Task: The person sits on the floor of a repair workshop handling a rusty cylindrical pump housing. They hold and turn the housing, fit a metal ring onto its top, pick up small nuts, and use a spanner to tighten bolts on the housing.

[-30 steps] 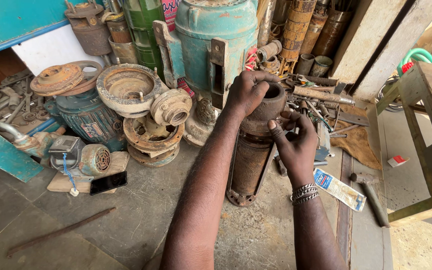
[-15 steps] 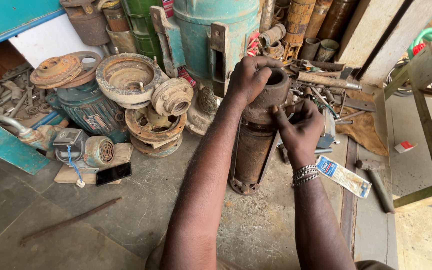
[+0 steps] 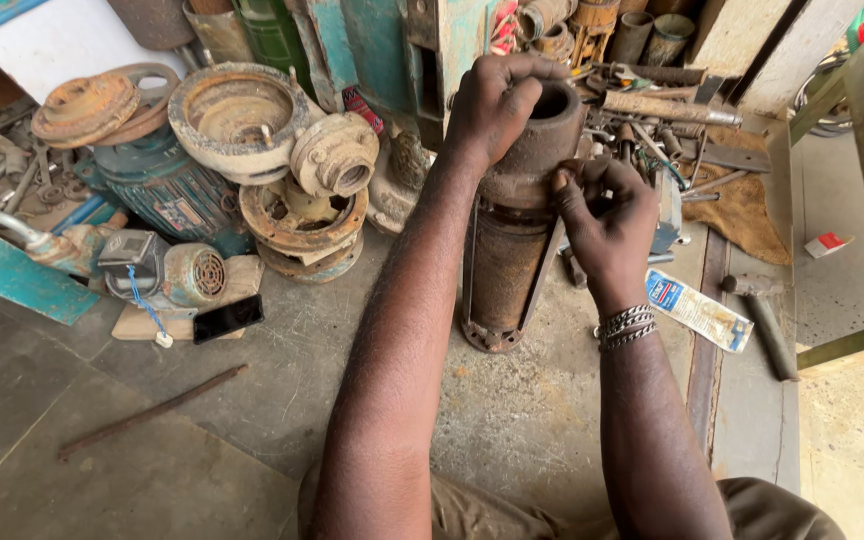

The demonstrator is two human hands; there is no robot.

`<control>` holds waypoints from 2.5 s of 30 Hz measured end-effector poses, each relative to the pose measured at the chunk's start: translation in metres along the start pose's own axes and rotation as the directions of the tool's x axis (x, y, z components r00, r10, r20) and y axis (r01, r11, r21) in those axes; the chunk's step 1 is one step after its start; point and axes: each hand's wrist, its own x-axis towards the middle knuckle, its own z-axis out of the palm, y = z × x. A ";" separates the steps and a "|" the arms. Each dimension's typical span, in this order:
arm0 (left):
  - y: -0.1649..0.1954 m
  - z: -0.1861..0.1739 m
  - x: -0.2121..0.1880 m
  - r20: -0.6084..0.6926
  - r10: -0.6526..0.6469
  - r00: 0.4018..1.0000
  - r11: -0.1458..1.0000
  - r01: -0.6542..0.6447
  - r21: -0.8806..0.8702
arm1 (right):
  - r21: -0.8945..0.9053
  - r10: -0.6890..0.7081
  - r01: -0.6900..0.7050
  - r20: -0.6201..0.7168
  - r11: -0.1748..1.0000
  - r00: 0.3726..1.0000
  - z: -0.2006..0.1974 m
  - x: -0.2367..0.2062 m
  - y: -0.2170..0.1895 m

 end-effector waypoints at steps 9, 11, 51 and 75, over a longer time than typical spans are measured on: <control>-0.019 0.006 -0.003 -0.041 -0.085 0.996 0.996 0.086 0.037 | 0.020 -0.011 0.011 0.035 1.000 0.999 -0.003 0.004 0.015; -0.026 0.007 -0.004 -0.041 -0.144 0.989 0.986 0.147 0.073 | -0.081 -0.066 0.065 -0.013 0.995 0.998 -0.002 0.005 0.015; 0.116 -0.008 -0.027 0.293 0.193 0.936 0.643 -0.346 0.683 | 0.170 0.716 -0.845 0.461 0.507 0.523 -0.080 -0.139 0.157; 0.127 0.004 -0.014 0.659 -0.079 0.748 0.496 -0.544 0.677 | 0.345 0.606 -0.815 0.548 0.465 0.577 -0.098 -0.121 0.173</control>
